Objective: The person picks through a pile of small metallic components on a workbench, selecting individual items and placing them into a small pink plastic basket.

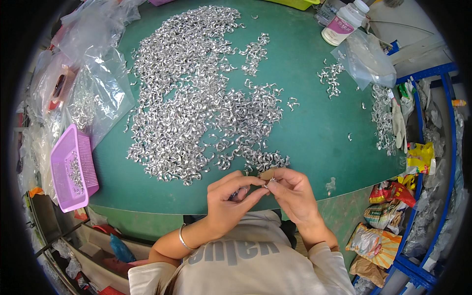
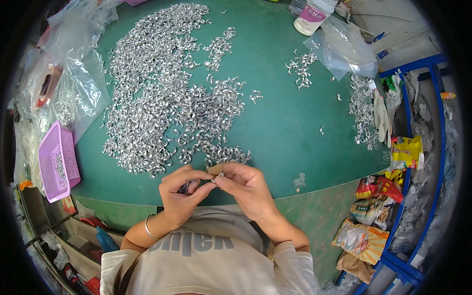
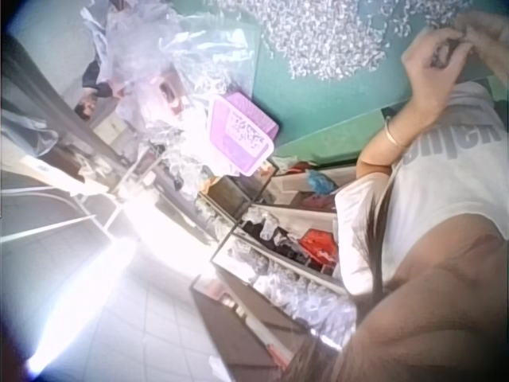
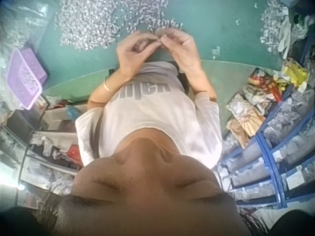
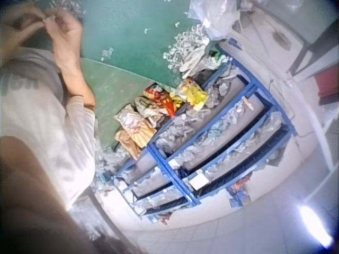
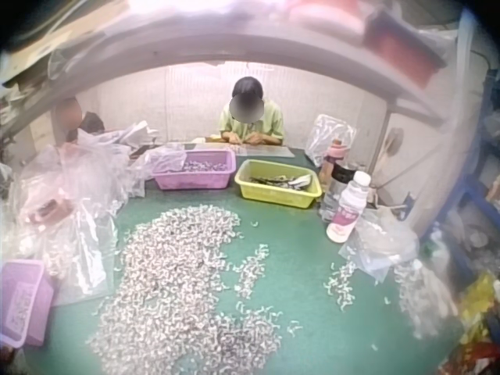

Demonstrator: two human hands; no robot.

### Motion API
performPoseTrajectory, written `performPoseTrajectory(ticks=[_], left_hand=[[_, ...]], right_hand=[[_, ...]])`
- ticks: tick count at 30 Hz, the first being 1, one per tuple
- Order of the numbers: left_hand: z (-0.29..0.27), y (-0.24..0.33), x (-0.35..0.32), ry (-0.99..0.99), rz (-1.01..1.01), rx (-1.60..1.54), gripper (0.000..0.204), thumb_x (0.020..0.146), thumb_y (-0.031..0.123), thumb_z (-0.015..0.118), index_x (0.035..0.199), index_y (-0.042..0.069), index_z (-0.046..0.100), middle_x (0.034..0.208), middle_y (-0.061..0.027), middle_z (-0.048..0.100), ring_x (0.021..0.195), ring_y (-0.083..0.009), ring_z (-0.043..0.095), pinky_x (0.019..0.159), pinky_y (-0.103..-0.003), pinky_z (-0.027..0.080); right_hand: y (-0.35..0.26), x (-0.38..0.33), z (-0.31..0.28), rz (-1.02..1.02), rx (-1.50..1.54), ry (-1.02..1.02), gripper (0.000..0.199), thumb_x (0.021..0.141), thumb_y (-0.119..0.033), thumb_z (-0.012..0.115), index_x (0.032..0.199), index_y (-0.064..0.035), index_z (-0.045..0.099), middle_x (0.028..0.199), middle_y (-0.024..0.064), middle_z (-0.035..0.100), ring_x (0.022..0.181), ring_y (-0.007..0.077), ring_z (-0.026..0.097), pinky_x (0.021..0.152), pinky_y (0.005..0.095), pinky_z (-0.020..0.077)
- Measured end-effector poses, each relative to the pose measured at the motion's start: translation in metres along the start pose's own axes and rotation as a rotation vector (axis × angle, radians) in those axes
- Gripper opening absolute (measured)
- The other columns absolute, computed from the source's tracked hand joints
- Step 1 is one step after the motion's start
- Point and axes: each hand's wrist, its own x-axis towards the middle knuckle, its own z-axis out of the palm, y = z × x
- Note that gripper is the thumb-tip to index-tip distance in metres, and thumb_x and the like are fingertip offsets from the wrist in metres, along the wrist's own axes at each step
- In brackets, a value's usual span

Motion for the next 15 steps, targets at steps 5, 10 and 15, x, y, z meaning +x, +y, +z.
performPoseTrajectory(ticks=[5,10,15], left_hand=[[-0.004,0.006,0.001,-0.047,-0.104,-0.042,0.014,0.066,-0.003,0.068,0.078,0.002,0.063,0.055,0.0024,0.039,0.049,-0.0028,0.033,0.042,-0.019,0.024],[-0.006,0.008,0.001,-0.086,-0.285,-0.268,0.007,0.072,-0.002,0.063,0.078,-0.001,0.062,0.059,0.0054,0.043,0.052,-0.0007,0.034,0.045,-0.017,0.025],[-0.011,0.004,0.000,-0.199,-0.561,-0.501,0.006,0.077,0.002,0.061,0.082,-0.001,0.062,0.065,0.0070,0.048,0.054,0.0004,0.036,0.046,-0.016,0.026]], right_hand=[[0.004,-0.002,0.000,-0.094,-0.064,0.043,0.019,0.080,0.000,0.057,0.099,0.0030,0.054,0.092,0.0069,0.059,0.084,0.0113,0.055,0.076,0.0241,0.0443],[0.007,-0.004,0.000,-0.183,-0.132,0.056,0.018,0.079,0.004,0.057,0.097,0.0038,0.055,0.092,0.0076,0.058,0.084,0.0124,0.055,0.076,0.0243,0.0439],[0.007,-0.003,0.003,-0.358,-0.248,0.070,0.015,0.074,0.010,0.059,0.089,0.0058,0.057,0.090,0.0091,0.058,0.079,0.0143,0.052,0.071,0.0256,0.0426]])
